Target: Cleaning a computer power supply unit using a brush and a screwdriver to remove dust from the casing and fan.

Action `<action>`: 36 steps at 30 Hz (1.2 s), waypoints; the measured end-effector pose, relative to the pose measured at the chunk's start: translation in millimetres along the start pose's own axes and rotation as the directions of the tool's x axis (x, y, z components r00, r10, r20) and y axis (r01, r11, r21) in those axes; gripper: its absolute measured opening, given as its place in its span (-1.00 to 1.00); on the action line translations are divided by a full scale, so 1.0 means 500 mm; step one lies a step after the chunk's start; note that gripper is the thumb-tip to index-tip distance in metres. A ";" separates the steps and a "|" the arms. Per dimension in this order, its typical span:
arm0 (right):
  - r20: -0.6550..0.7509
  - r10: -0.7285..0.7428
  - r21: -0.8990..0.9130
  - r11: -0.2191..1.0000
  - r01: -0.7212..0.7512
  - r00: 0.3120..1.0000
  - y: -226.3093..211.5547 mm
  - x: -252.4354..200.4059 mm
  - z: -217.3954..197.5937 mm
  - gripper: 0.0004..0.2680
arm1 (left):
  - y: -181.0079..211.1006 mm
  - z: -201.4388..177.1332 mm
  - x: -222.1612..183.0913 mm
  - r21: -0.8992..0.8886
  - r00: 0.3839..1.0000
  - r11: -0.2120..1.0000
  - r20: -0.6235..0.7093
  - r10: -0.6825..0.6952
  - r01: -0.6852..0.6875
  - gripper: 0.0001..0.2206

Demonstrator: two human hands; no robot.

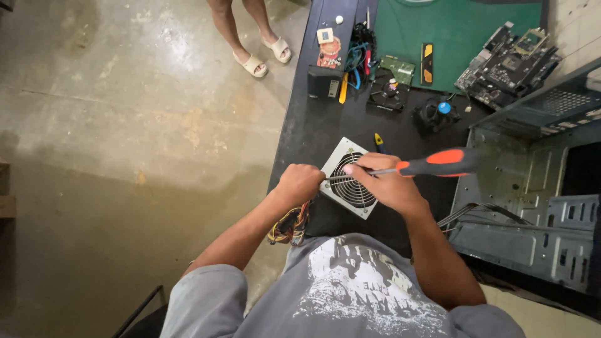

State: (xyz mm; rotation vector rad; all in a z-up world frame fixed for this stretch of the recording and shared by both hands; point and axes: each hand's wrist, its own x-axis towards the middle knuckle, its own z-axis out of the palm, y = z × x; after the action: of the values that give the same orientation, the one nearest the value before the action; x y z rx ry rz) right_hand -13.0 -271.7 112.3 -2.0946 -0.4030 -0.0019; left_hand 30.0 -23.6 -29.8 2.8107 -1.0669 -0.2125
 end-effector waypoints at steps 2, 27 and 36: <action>-0.060 0.031 0.027 0.999 -0.029 0.998 0.027 -0.012 -0.008 -0.79 | 0.002 0.021 0.014 0.044 0.999 0.999 0.035 -0.011 0.010 -0.96; -0.166 0.350 0.176 0.930 -0.322 0.922 0.043 -0.062 -0.039 -0.65 | 0.022 0.022 0.048 0.181 0.971 0.976 0.229 0.073 -0.117 -0.82; -0.178 0.386 0.218 0.912 -0.347 0.905 0.061 -0.076 -0.030 -0.65 | 0.022 -0.054 0.047 0.078 0.971 0.995 0.234 0.047 -0.067 -0.76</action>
State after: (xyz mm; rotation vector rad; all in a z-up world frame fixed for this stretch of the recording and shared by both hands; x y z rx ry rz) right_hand -37.8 -309.6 89.1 -1.9342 0.1271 0.0271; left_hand 44.8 -45.6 -3.4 2.8801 -1.2294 -0.5118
